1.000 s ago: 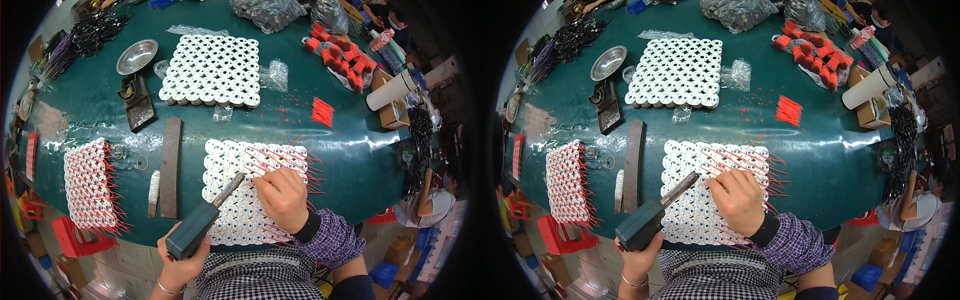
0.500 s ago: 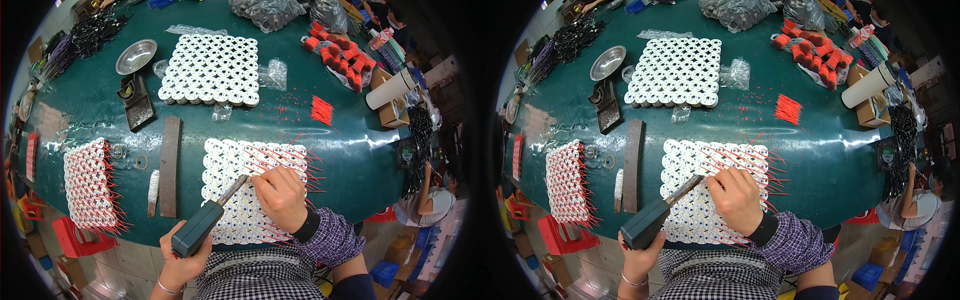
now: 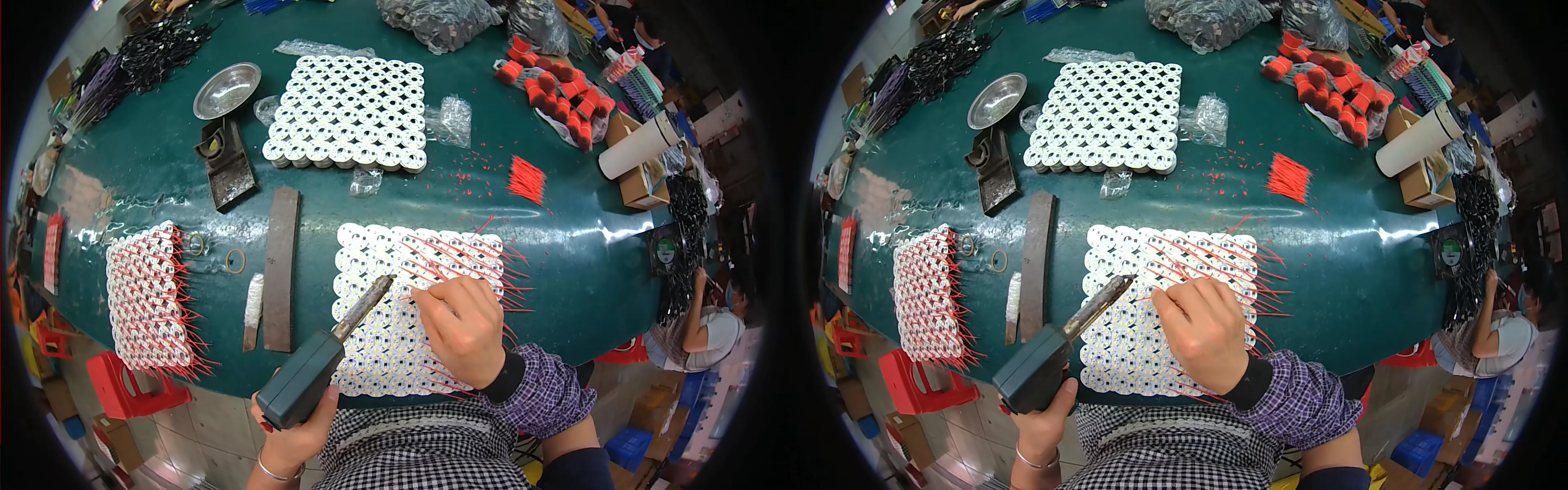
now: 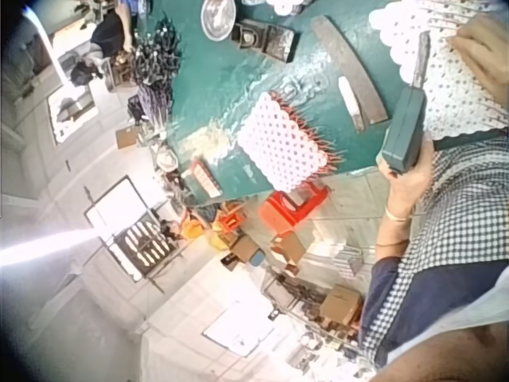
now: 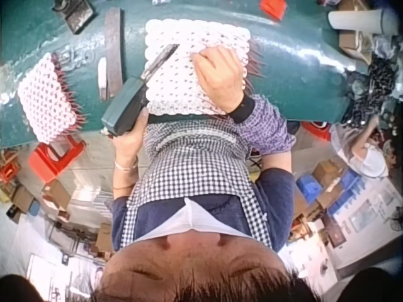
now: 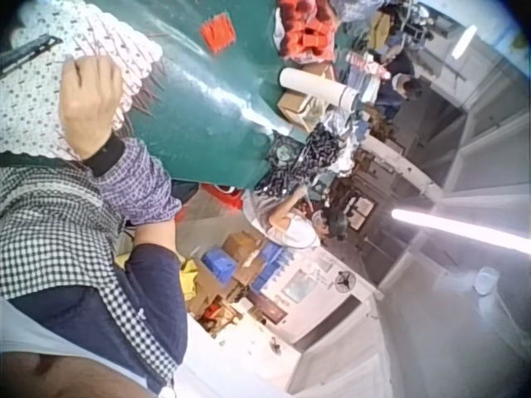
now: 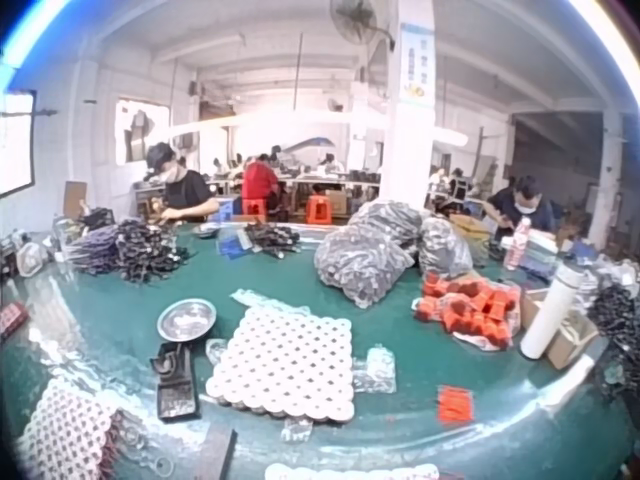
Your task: The person solders red wires onto circular LED light modules on an assembly line using a soldering iron and solder wire.
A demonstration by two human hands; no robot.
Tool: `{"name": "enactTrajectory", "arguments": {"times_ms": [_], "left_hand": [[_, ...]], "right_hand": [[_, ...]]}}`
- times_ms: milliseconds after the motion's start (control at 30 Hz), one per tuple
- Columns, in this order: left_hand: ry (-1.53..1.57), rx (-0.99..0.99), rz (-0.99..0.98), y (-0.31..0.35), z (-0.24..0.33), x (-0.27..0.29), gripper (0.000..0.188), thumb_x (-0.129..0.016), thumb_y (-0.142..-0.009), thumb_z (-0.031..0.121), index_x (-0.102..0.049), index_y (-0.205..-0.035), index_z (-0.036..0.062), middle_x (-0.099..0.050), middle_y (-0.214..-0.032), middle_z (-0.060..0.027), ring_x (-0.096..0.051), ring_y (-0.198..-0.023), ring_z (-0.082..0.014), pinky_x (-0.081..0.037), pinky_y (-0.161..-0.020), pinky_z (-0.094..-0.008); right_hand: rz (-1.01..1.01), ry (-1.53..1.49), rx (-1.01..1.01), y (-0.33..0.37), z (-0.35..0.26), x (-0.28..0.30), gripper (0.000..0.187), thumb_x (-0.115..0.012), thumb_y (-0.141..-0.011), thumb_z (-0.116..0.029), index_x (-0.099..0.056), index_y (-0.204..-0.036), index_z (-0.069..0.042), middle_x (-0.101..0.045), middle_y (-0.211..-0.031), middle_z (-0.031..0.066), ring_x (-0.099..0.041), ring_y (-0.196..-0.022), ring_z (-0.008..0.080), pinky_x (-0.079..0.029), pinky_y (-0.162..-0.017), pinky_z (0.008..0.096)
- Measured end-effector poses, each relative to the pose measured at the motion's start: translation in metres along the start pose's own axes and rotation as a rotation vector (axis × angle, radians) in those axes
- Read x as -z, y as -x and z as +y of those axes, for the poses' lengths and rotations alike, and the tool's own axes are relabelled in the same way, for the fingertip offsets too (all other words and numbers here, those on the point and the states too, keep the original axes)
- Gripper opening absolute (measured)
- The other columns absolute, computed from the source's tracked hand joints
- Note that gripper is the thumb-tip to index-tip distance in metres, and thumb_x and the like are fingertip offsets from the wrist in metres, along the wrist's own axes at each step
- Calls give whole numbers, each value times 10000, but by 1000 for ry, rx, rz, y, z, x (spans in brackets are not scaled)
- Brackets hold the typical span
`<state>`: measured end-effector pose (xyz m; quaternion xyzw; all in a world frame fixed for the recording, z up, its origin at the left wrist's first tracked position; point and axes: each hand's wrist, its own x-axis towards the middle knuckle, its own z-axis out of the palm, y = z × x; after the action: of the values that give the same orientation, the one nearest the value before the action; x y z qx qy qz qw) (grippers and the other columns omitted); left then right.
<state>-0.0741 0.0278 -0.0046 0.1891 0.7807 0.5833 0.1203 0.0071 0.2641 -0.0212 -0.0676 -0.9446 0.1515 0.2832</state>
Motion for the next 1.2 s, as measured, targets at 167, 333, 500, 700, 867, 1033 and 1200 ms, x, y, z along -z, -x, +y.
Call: {"name": "enactTrajectory", "arguments": {"times_ms": [167, 333, 500, 700, 867, 1033, 1200], "left_hand": [[21, -2, -41, 1, -4, 1, 243, -800, -746, 23, -743, -976, -30, -717, -830, -104, -674, -646, -160, -528, -587, -278], [22, 35, -67, 2, -2, 1, 243, -793, -748, 10, -737, -981, -32, -700, -824, -89, -648, -644, -140, -504, -572, -264], [34, 67, -75, 3, -1, 0, 220, -784, -756, -7, -731, -968, -37, -685, -820, -67, -617, -649, -107, -483, -569, -251], [41, 59, -132, 0, 4, 0, 191, -771, -763, -28, -714, -945, -50, -675, -813, -52, -598, -658, -80, -466, -573, -241], [18, 36, -129, 1, 3, 0, 166, -766, -771, -25, -712, -927, -45, -671, -803, -58, -602, -650, -83, -462, -567, -242], [-9, 35, -141, 0, 7, 1, 164, -767, -770, -18, -716, -925, -41, -674, -804, -69, -610, -644, -95, -467, -568, -246], [-29, 53, -93, 8, -2, 4, 193, -777, -769, 6, -726, -950, -41, -687, -816, -83, -628, -641, -127, -493, -580, -259]], "right_hand": [[-41, 0, -12, 4, 1, -3, 187, -718, -769, -18, -684, -953, -29, -575, -816, 42, -582, -755, 214, -426, -682, 358], [-26, 19, -25, 2, -1, -5, 165, -772, -748, 10, -678, -872, -46, -571, -739, 42, -572, -687, 228, -418, -623, 369], [-31, 36, -12, 3, 0, -6, 166, -765, -739, 17, -658, -844, -51, -547, -724, 47, -559, -673, 236, -412, -625, 379], [-33, 34, -8, 5, 1, -7, 166, -755, -731, 27, -650, -834, -50, -535, -718, 51, -555, -670, 240, -413, -631, 382], [-43, 38, -13, 5, 0, -8, 166, -752, -734, 29, -642, -830, -49, -533, -722, 51, -554, -672, 240, -413, -631, 383], [-42, 41, -14, 5, 1, -10, 167, -752, -736, 29, -637, -827, -50, -528, -722, 51, -553, -671, 241, -411, -629, 384], [-39, 38, -8, 5, 1, -11, 165, -753, -736, 26, -639, -829, -49, -524, -720, 51, -553, -670, 243, -413, -628, 382]]}}
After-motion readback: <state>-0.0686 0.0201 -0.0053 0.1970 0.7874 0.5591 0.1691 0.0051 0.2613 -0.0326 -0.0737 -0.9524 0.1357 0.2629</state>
